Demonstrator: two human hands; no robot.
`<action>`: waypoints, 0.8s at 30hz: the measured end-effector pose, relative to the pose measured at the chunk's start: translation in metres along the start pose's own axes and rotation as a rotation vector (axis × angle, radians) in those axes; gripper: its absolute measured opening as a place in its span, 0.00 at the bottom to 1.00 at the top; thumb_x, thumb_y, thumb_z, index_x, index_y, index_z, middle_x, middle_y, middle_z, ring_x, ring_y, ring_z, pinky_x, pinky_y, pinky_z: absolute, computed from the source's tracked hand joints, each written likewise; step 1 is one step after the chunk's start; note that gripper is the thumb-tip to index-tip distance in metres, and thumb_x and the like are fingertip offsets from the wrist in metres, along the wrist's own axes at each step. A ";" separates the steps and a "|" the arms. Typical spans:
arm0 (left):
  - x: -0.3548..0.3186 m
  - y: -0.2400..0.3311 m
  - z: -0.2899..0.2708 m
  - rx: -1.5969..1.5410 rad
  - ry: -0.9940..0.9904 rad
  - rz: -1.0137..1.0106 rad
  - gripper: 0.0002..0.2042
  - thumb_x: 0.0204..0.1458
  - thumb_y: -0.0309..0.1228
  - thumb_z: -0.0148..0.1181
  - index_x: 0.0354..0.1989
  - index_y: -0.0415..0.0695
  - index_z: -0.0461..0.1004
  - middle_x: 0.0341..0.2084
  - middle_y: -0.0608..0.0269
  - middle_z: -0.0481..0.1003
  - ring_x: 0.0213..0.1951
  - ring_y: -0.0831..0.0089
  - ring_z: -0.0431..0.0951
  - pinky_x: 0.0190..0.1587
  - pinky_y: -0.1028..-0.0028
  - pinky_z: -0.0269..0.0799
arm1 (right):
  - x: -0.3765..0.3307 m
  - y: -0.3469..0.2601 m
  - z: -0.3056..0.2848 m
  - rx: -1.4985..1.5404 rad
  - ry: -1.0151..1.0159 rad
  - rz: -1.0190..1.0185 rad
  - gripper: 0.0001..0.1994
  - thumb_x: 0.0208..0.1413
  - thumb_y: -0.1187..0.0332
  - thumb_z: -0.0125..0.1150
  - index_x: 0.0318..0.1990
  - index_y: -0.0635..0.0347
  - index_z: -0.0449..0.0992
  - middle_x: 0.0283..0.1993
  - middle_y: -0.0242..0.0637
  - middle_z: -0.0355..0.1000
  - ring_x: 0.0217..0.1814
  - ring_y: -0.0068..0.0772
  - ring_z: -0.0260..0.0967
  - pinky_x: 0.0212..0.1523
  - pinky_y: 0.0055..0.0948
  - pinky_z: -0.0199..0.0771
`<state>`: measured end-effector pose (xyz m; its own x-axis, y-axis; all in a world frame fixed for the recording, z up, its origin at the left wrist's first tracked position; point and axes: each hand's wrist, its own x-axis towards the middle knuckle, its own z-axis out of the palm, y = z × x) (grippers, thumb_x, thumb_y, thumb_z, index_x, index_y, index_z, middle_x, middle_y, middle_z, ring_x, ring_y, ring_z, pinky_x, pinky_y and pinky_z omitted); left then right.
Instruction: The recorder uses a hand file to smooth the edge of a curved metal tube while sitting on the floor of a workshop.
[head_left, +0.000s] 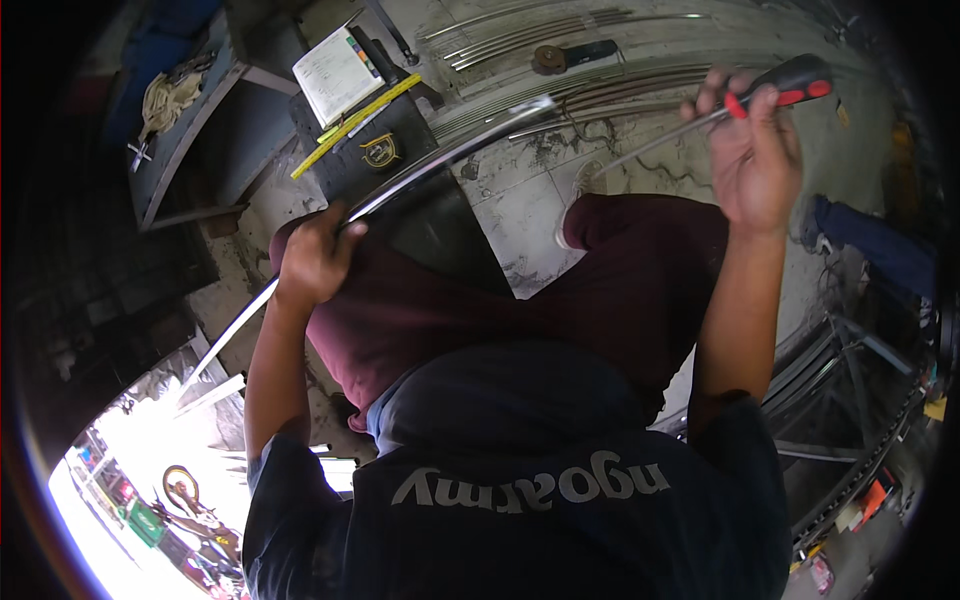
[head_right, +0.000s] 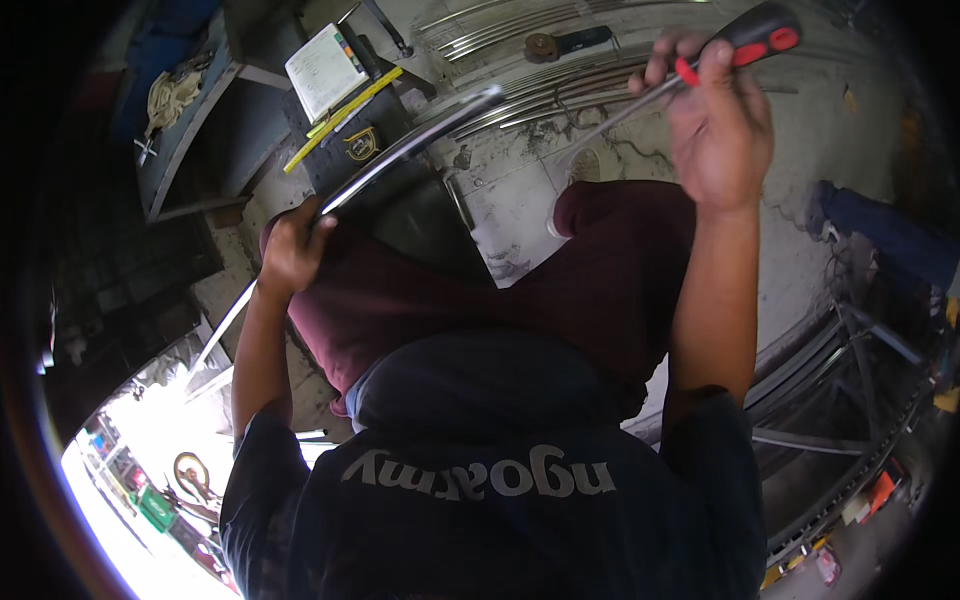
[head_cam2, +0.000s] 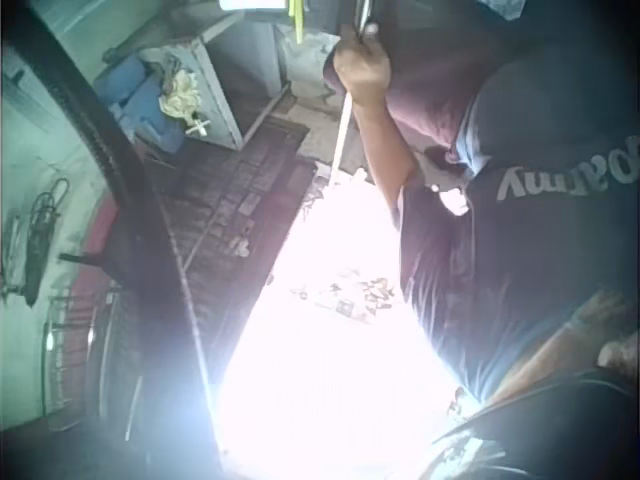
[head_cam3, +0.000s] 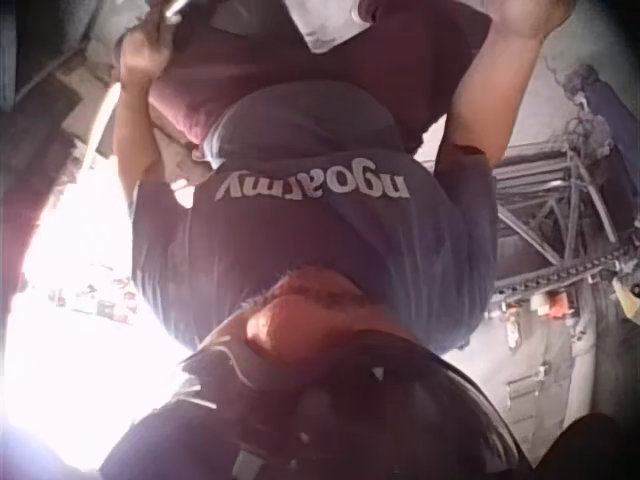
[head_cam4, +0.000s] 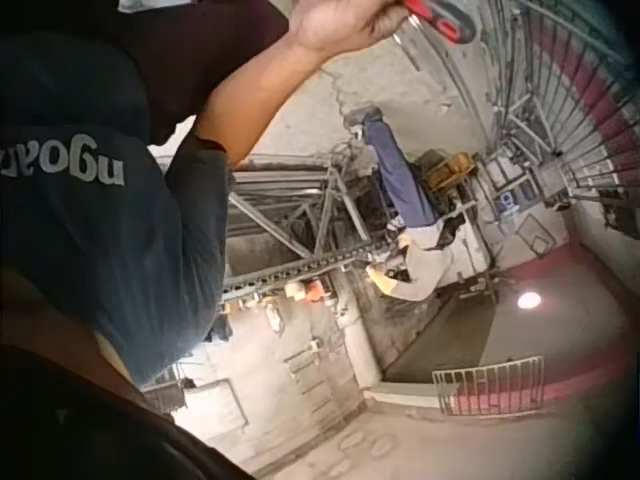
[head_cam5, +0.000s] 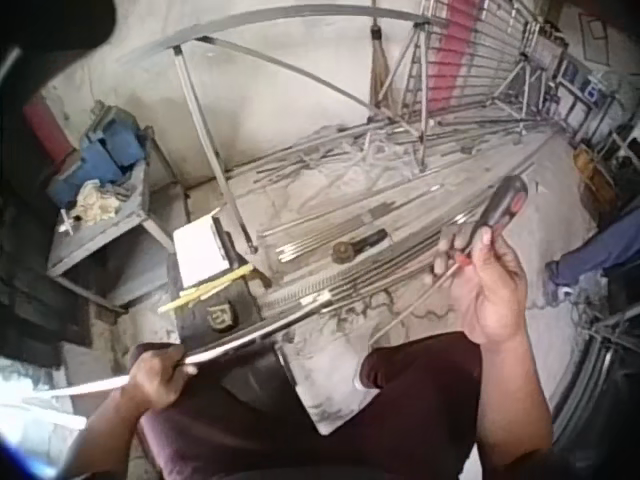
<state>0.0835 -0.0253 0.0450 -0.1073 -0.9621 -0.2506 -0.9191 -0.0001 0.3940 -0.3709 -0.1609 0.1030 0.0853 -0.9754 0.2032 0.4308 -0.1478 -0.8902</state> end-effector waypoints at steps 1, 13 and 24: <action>-0.009 -0.015 -0.002 0.049 -0.018 -0.027 0.18 0.63 0.40 0.60 0.53 0.38 0.75 0.34 0.37 0.79 0.42 0.38 0.79 0.45 0.52 0.76 | 0.008 -0.007 -0.006 -0.168 0.075 -0.137 0.13 0.74 0.61 0.53 0.48 0.65 0.73 0.45 0.44 0.75 0.41 0.29 0.73 0.43 0.38 0.76; 0.039 0.065 0.003 -0.037 0.005 0.090 0.17 0.66 0.37 0.57 0.55 0.37 0.70 0.38 0.35 0.78 0.42 0.37 0.79 0.45 0.53 0.74 | 0.006 0.060 -0.051 -0.190 0.373 -0.057 0.20 0.74 0.57 0.52 0.45 0.73 0.73 0.43 0.57 0.79 0.33 0.36 0.78 0.33 0.35 0.81; 0.099 0.096 0.006 -0.262 -0.147 0.089 0.19 0.70 0.43 0.51 0.53 0.36 0.73 0.27 0.48 0.78 0.33 0.50 0.81 0.40 0.60 0.74 | 0.016 0.087 -0.023 0.142 0.379 0.160 0.18 0.72 0.52 0.53 0.40 0.59 0.69 0.33 0.46 0.78 0.22 0.33 0.76 0.21 0.32 0.77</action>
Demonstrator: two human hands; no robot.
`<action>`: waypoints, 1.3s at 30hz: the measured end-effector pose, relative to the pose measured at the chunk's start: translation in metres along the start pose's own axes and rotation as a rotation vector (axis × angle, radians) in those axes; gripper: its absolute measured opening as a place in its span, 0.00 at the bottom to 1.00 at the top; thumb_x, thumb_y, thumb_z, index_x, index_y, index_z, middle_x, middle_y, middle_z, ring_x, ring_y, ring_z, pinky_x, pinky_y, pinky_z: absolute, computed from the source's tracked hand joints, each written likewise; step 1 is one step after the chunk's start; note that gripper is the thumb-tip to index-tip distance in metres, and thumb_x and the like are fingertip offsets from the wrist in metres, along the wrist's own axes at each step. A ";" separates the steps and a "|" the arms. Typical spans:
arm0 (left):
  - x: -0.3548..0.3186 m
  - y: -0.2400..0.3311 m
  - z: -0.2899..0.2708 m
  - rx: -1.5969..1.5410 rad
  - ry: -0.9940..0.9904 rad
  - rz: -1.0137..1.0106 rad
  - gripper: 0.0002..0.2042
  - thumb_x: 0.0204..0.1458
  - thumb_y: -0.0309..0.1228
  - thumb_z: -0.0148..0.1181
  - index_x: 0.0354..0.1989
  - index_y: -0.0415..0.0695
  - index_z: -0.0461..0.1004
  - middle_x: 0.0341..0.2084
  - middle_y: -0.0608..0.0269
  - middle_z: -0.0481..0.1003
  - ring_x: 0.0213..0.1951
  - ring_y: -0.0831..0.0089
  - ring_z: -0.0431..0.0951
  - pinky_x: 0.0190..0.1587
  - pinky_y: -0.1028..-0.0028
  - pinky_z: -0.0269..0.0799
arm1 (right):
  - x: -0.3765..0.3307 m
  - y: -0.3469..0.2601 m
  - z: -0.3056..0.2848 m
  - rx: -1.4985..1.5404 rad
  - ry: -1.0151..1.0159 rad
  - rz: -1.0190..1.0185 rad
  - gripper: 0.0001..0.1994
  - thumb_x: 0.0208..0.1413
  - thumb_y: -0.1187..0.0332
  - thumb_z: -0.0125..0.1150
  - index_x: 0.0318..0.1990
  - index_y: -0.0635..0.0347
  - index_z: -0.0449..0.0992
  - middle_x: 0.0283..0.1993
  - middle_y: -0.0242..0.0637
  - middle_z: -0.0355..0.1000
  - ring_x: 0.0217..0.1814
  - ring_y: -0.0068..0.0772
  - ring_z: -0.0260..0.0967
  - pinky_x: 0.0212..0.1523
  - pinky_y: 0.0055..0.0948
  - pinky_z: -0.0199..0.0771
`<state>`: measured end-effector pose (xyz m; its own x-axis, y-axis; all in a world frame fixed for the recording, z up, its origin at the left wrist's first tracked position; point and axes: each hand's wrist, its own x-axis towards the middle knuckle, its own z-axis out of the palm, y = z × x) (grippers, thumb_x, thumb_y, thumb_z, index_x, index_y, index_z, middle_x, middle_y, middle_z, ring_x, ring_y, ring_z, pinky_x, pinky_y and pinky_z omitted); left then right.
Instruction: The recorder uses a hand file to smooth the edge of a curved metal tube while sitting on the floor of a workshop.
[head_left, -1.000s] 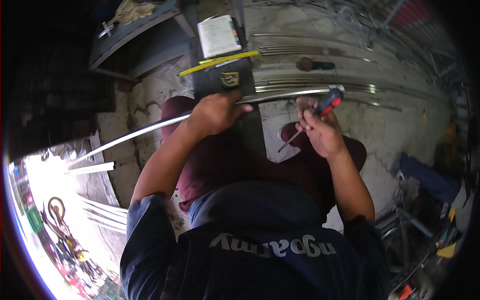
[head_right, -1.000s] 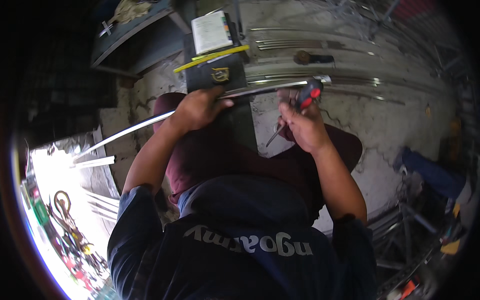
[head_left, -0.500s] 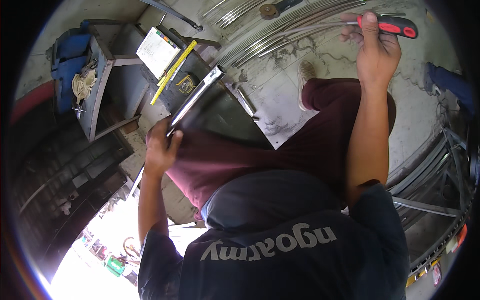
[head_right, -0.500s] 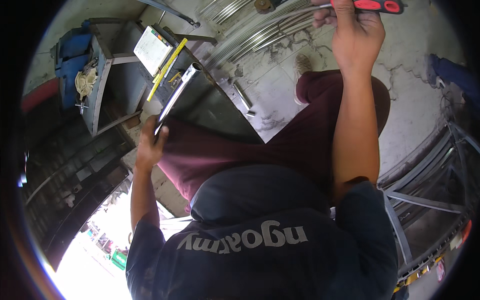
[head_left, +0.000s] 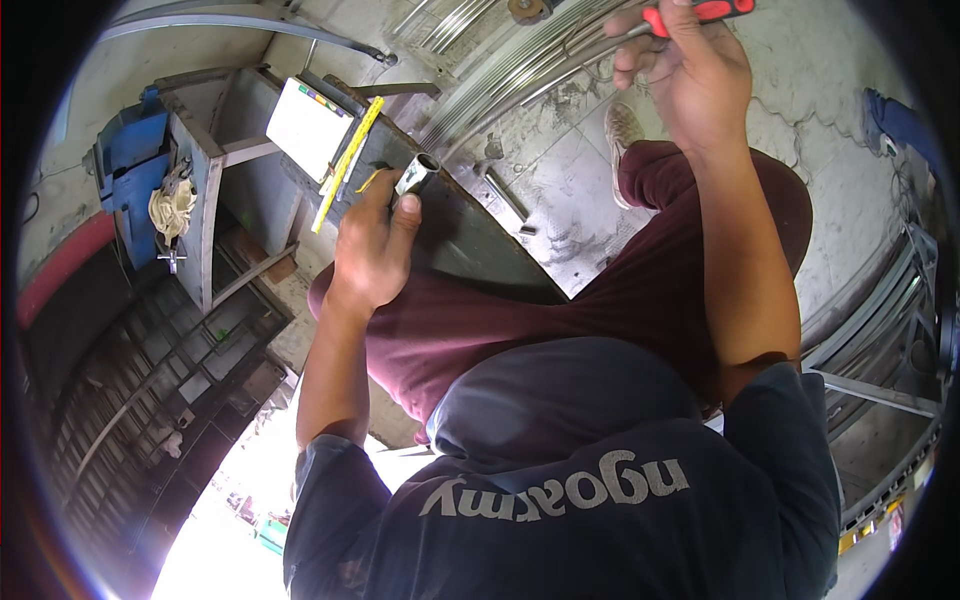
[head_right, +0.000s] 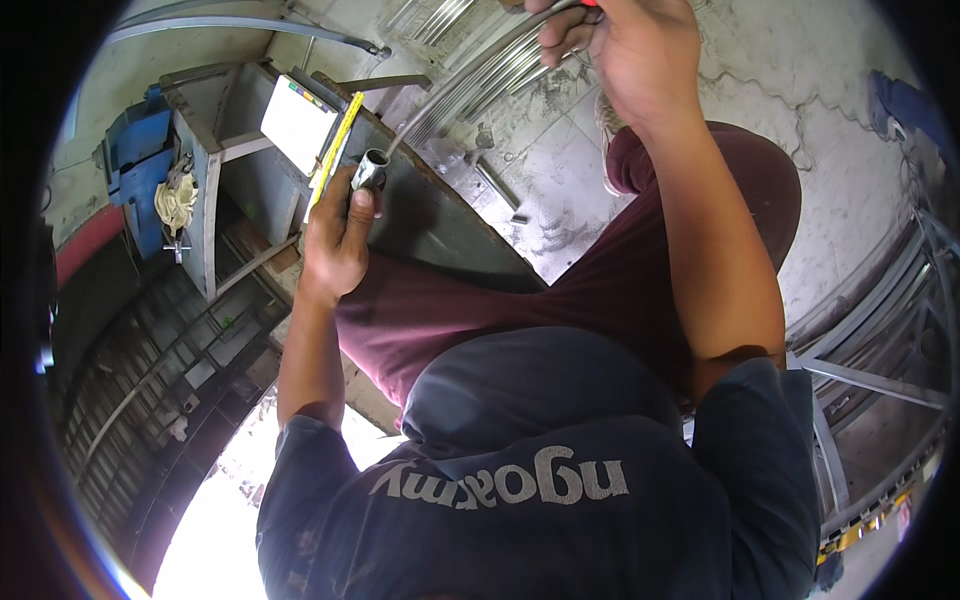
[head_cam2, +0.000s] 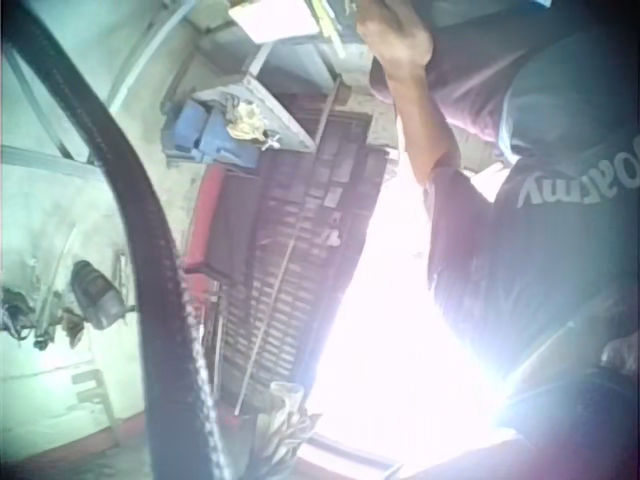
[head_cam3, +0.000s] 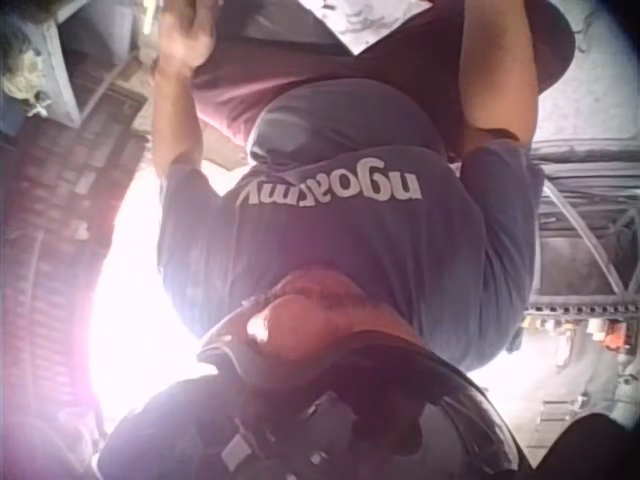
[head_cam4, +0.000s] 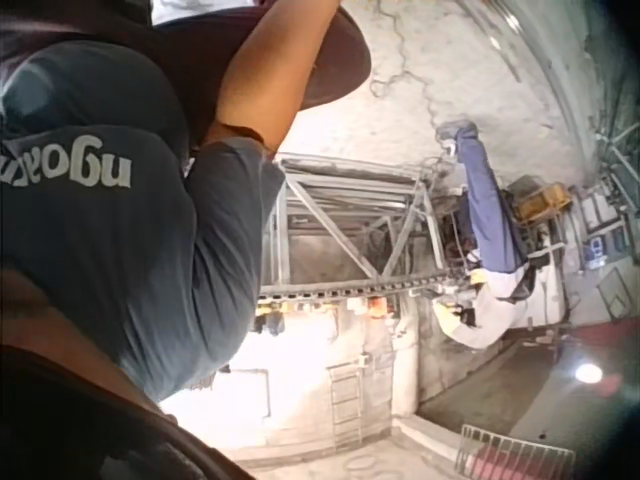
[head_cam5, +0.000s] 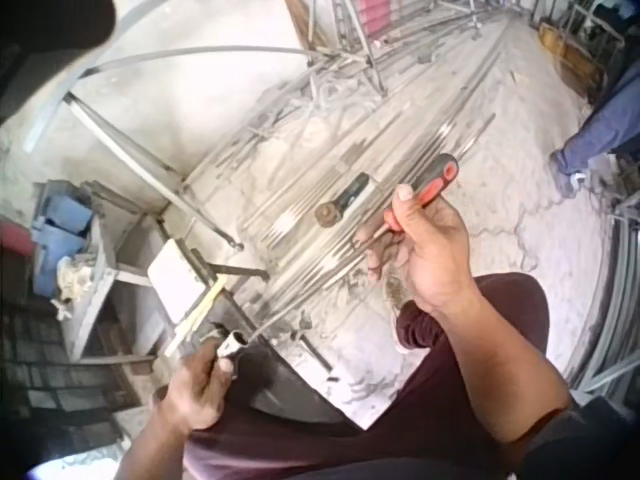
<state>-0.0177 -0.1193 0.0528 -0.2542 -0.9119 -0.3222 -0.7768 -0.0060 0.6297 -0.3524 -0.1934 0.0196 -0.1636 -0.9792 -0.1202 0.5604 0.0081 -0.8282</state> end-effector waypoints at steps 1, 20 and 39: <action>0.000 -0.002 0.000 0.021 0.012 0.000 0.20 0.70 0.43 0.52 0.55 0.36 0.72 0.26 0.46 0.78 0.33 0.49 0.81 0.40 0.59 0.74 | 0.001 0.004 0.001 -0.009 -0.025 0.007 0.18 0.72 0.52 0.53 0.41 0.60 0.69 0.33 0.47 0.78 0.22 0.34 0.76 0.21 0.33 0.77; -0.004 -0.011 0.012 -0.061 0.204 -0.070 0.21 0.58 0.41 0.69 0.51 0.39 0.71 0.41 0.47 0.79 0.39 0.50 0.81 0.46 0.61 0.75 | -0.019 0.082 0.047 0.110 -0.396 0.238 0.12 0.69 0.67 0.59 0.44 0.72 0.74 0.36 0.51 0.80 0.28 0.41 0.81 0.26 0.35 0.83; 0.003 0.016 0.004 0.086 0.135 -0.156 0.15 0.70 0.40 0.50 0.37 0.39 0.69 0.27 0.37 0.72 0.35 0.31 0.71 0.38 0.49 0.68 | 0.017 0.072 0.028 -0.149 -0.267 0.037 0.13 0.70 0.62 0.59 0.49 0.65 0.72 0.36 0.46 0.82 0.30 0.28 0.78 0.29 0.25 0.75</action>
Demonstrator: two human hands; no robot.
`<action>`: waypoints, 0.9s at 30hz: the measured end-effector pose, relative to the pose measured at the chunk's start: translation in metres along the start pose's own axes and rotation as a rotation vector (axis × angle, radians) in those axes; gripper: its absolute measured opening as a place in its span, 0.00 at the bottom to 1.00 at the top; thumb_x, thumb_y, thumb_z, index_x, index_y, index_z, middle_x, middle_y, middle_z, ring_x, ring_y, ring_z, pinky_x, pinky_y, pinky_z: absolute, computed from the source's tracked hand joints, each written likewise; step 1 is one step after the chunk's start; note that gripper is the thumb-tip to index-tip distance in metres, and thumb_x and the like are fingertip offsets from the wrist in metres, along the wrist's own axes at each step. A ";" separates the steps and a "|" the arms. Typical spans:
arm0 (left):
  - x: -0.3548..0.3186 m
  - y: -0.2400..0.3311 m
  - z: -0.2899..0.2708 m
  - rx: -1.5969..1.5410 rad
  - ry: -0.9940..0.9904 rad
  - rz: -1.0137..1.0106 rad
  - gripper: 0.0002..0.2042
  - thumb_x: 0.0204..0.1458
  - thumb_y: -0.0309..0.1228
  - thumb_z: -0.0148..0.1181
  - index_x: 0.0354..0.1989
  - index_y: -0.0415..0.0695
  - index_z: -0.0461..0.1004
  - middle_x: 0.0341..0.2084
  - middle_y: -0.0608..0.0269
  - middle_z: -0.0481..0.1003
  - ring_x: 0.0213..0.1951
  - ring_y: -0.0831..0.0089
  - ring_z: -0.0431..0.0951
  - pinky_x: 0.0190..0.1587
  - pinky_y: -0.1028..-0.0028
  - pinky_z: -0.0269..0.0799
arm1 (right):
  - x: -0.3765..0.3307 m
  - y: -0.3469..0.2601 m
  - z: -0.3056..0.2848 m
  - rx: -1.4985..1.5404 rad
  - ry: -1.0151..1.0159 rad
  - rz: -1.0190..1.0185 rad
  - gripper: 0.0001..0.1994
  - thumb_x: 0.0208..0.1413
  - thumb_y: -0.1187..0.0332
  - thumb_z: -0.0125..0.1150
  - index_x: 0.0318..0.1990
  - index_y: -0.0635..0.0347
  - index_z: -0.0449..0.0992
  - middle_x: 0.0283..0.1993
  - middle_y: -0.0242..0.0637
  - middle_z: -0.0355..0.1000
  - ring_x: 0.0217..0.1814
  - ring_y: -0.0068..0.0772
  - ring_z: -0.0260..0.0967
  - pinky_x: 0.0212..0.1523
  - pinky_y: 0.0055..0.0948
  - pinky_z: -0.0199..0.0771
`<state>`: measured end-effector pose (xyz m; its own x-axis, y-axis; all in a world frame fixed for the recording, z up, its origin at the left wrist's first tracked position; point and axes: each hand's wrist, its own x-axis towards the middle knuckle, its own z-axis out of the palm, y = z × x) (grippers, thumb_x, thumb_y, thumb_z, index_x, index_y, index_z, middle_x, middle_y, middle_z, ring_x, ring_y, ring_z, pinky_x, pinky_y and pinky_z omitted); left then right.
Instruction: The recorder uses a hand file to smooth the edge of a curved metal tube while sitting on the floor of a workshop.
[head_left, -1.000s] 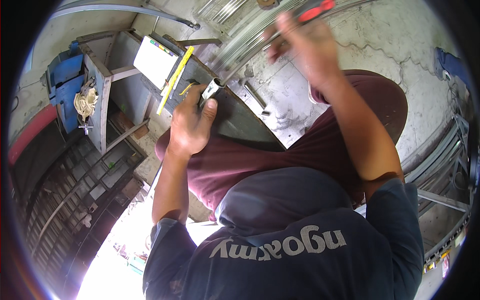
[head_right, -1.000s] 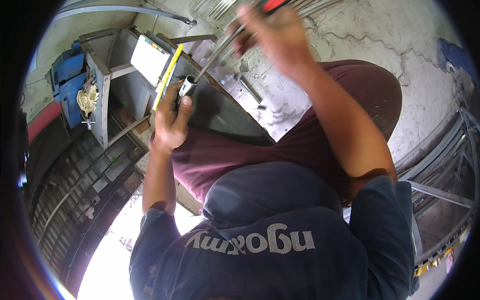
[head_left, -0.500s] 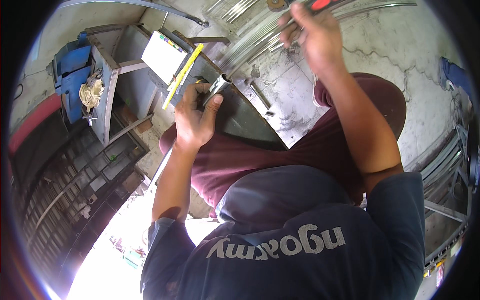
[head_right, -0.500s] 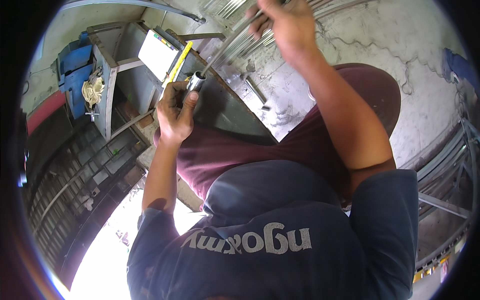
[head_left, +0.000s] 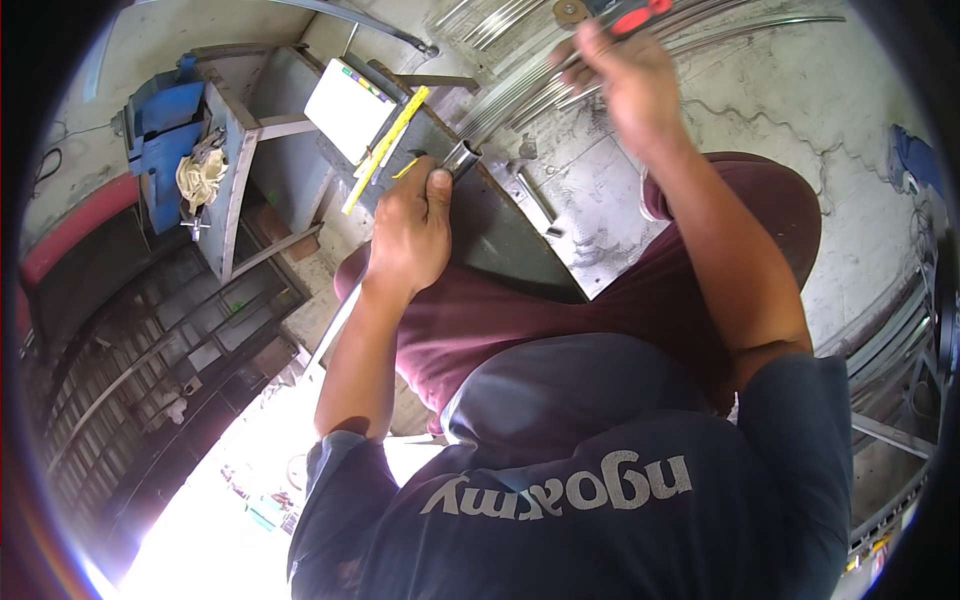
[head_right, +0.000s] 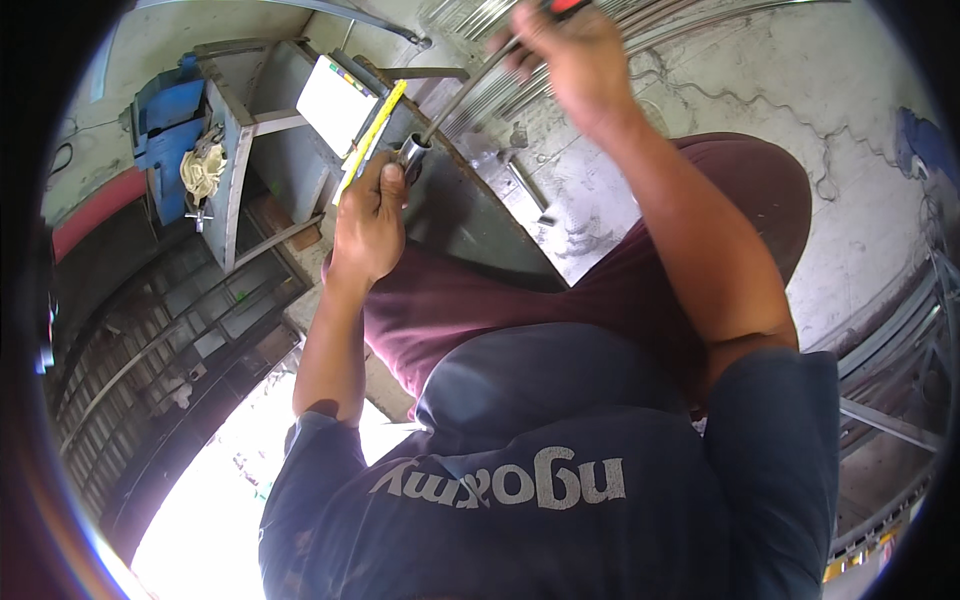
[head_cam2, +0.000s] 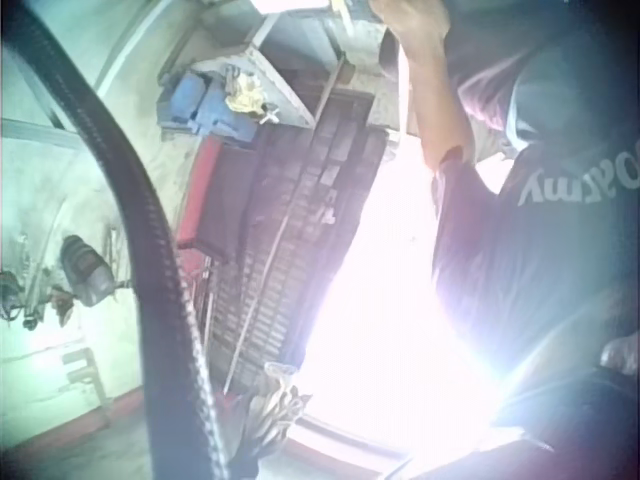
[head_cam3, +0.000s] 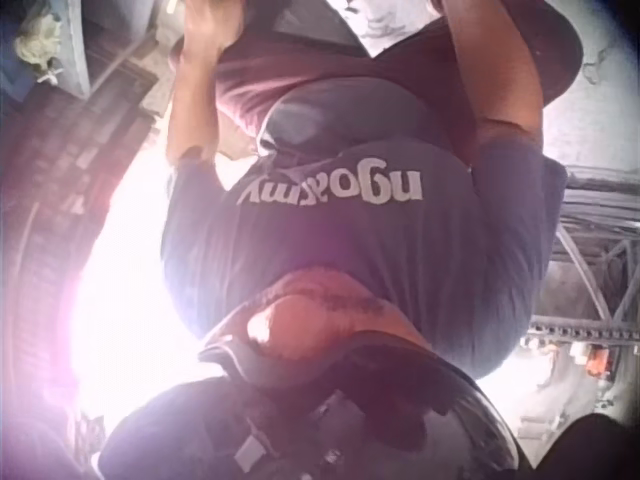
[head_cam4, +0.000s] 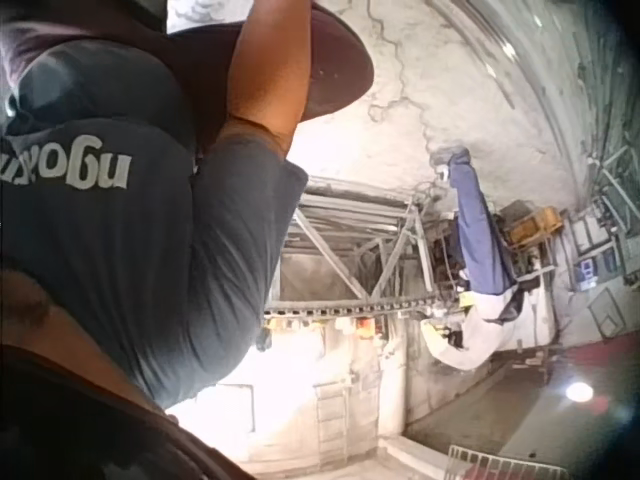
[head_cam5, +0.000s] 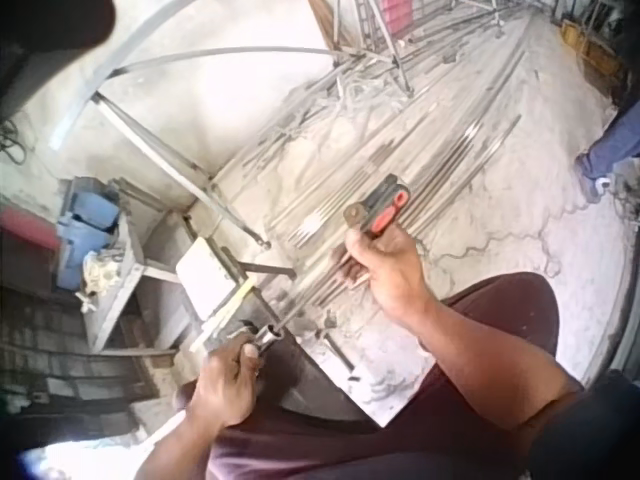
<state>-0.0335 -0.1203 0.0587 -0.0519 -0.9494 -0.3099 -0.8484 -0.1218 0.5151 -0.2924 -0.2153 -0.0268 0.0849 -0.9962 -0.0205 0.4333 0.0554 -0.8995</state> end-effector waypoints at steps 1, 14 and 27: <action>0.003 -0.001 -0.002 0.010 -0.016 -0.009 0.16 0.71 0.41 0.48 0.37 0.39 0.70 0.27 0.38 0.72 0.35 0.33 0.72 0.38 0.50 0.68 | 0.006 0.005 -0.009 -0.019 0.011 -0.083 0.14 0.70 0.61 0.58 0.49 0.65 0.74 0.37 0.47 0.82 0.29 0.27 0.77 0.29 0.25 0.75; -0.003 -0.031 0.001 -0.525 -0.358 -0.236 0.30 0.72 0.53 0.42 0.29 0.39 0.73 0.20 0.65 0.68 0.26 0.77 0.67 0.32 0.73 0.65 | -0.036 0.010 0.022 0.201 -0.192 0.135 0.18 0.73 0.59 0.53 0.36 0.66 0.75 0.34 0.47 0.80 0.27 0.30 0.77 0.26 0.29 0.76; 0.002 -0.046 0.013 -0.356 -0.154 0.027 0.18 0.61 0.43 0.67 0.37 0.37 0.74 0.22 0.58 0.69 0.28 0.75 0.67 0.31 0.69 0.66 | -0.024 0.016 0.008 0.079 -0.068 0.099 0.14 0.74 0.59 0.52 0.44 0.62 0.74 0.38 0.48 0.80 0.26 0.30 0.74 0.27 0.30 0.74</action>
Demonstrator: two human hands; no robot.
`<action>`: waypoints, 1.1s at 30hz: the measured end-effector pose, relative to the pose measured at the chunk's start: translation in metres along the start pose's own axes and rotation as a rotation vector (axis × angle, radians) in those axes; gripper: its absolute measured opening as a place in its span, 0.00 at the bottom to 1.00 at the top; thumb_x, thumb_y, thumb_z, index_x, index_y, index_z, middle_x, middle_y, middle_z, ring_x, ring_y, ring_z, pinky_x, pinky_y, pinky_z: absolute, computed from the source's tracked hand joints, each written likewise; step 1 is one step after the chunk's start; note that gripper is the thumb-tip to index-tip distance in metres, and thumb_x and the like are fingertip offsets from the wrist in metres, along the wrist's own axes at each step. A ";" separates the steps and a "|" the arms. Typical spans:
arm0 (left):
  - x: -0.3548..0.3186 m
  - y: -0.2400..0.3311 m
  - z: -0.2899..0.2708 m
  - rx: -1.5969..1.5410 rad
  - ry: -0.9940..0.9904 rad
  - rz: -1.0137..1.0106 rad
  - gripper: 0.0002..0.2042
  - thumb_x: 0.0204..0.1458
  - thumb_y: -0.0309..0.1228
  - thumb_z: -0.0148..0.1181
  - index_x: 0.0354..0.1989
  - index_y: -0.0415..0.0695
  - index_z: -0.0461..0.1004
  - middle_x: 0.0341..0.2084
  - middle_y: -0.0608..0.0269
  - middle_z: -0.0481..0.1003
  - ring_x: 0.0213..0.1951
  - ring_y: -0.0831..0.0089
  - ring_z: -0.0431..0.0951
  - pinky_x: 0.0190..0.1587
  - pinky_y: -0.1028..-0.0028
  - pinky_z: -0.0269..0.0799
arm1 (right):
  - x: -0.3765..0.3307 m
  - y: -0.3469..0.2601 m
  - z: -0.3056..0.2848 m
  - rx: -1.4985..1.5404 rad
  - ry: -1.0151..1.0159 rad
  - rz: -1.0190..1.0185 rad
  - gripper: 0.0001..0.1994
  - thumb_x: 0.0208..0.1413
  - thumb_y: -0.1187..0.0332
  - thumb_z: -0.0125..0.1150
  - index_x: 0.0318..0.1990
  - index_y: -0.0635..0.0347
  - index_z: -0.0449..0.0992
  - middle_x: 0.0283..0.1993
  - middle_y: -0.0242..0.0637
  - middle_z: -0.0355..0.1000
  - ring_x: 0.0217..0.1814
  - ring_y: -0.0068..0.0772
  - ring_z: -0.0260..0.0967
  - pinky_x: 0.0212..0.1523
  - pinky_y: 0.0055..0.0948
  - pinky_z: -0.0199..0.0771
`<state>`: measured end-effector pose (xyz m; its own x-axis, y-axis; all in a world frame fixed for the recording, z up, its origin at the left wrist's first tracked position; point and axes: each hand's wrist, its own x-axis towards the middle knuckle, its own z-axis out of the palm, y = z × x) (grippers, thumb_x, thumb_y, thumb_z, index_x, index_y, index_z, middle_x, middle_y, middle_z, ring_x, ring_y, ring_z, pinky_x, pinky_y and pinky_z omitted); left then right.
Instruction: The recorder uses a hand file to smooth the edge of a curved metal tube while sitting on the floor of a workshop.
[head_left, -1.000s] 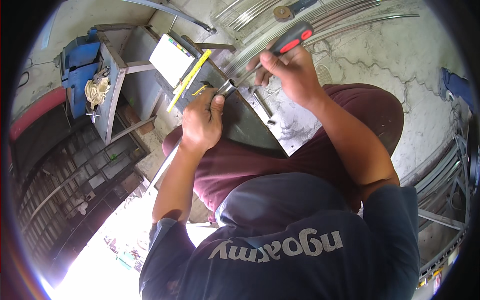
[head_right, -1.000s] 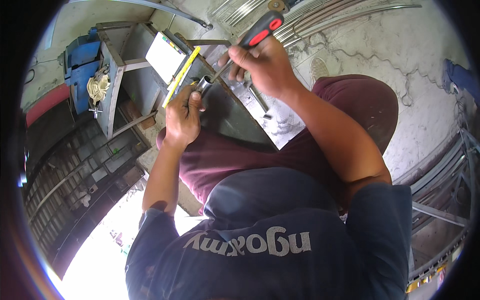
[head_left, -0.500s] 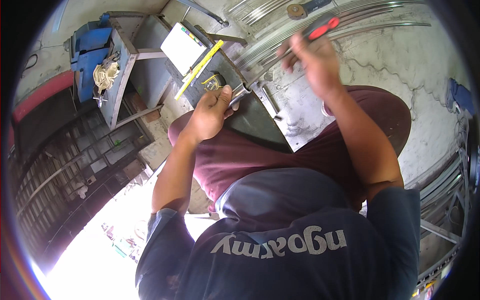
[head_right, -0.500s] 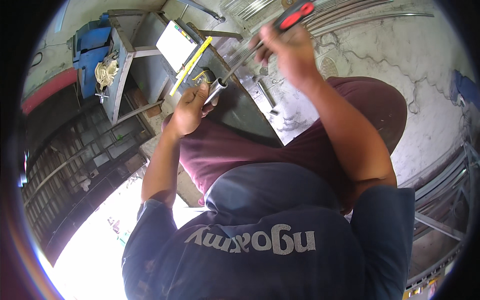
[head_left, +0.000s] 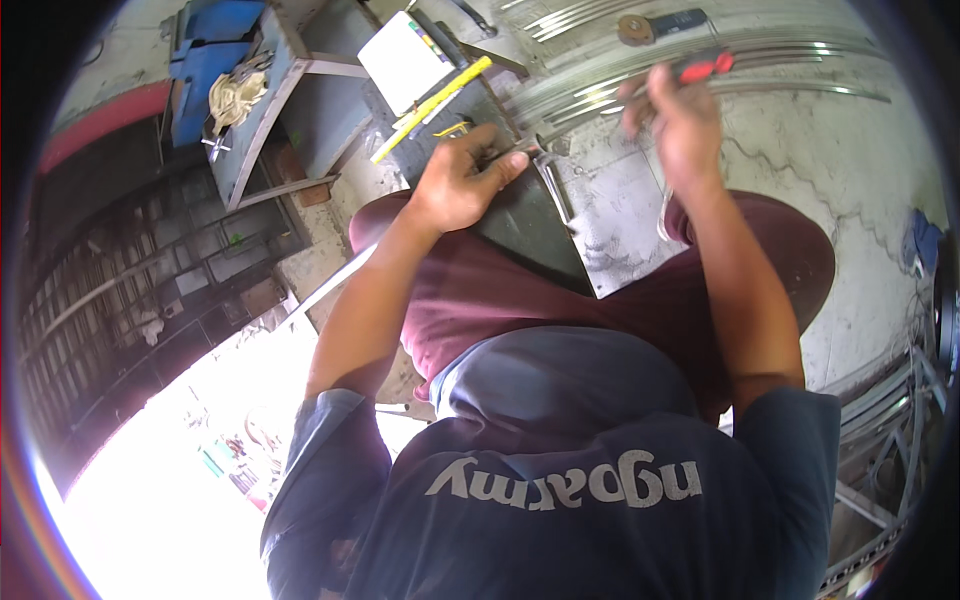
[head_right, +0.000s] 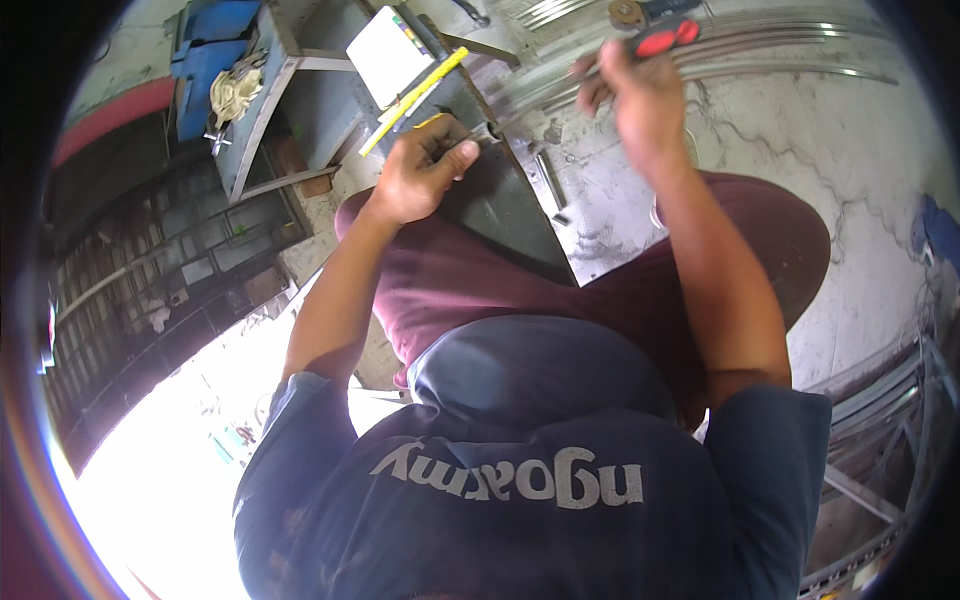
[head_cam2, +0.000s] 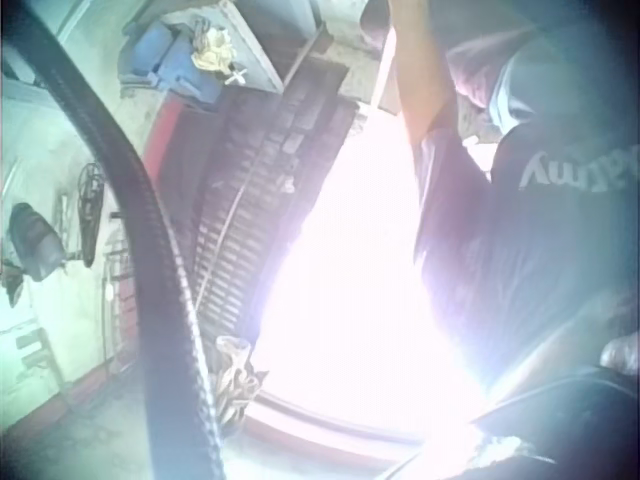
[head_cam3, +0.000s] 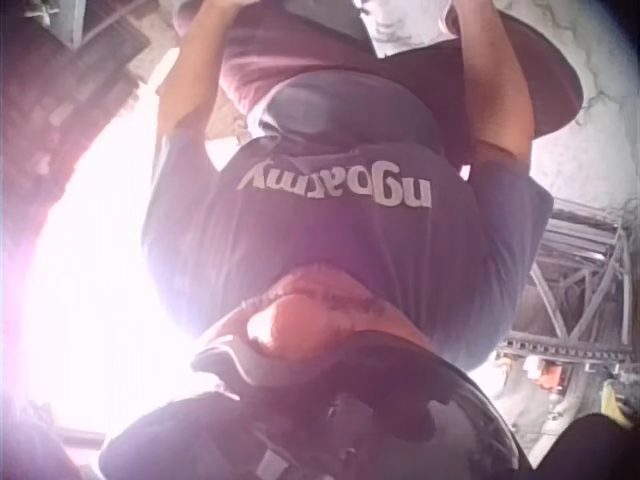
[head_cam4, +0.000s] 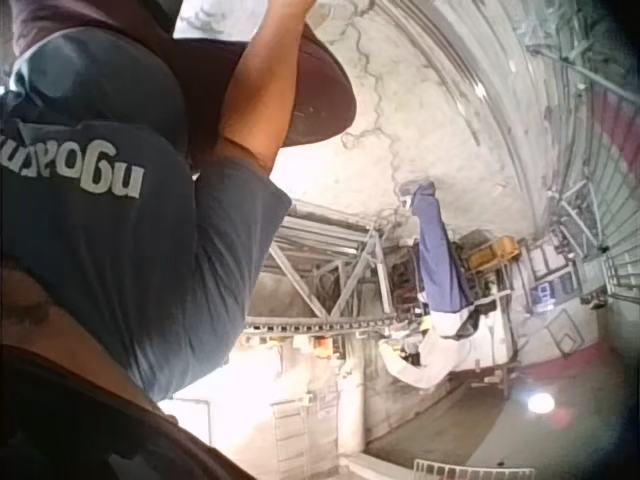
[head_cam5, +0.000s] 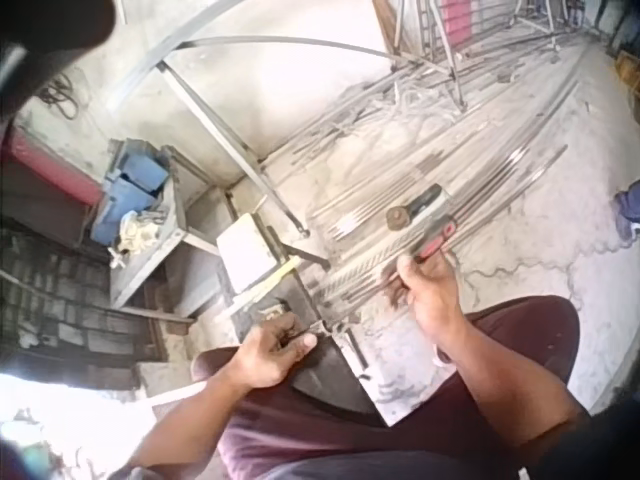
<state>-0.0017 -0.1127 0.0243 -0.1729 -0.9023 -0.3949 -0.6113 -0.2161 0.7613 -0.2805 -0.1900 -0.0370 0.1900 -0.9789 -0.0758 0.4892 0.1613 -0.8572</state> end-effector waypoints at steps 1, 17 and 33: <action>-0.001 0.008 -0.001 -0.018 -0.027 -0.056 0.18 0.61 0.43 0.67 0.39 0.37 0.76 0.22 0.55 0.71 0.28 0.75 0.69 0.32 0.69 0.67 | -0.020 0.006 0.018 0.011 -0.032 0.068 0.14 0.74 0.60 0.52 0.42 0.62 0.74 0.38 0.48 0.80 0.26 0.30 0.74 0.27 0.30 0.74; -0.013 0.028 0.030 0.504 0.420 0.224 0.21 0.62 0.47 0.61 0.49 0.41 0.71 0.41 0.53 0.76 0.34 0.46 0.82 0.34 0.53 0.80 | -0.009 0.012 -0.007 0.089 -0.007 -0.014 0.11 0.73 0.63 0.53 0.44 0.63 0.72 0.45 0.54 0.79 0.27 0.33 0.74 0.29 0.32 0.73; -0.009 0.025 0.016 0.369 0.340 0.117 0.20 0.60 0.49 0.64 0.46 0.44 0.76 0.33 0.49 0.82 0.38 0.45 0.83 0.40 0.52 0.80 | 0.004 0.006 -0.015 0.054 0.072 0.006 0.14 0.73 0.59 0.54 0.51 0.62 0.72 0.46 0.49 0.80 0.28 0.31 0.71 0.28 0.32 0.69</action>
<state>-0.0279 -0.1040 0.0391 -0.0334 -0.9961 -0.0816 -0.8452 -0.0154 0.5342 -0.2902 -0.1947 -0.0498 0.1325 -0.9841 -0.1185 0.5339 0.1716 -0.8280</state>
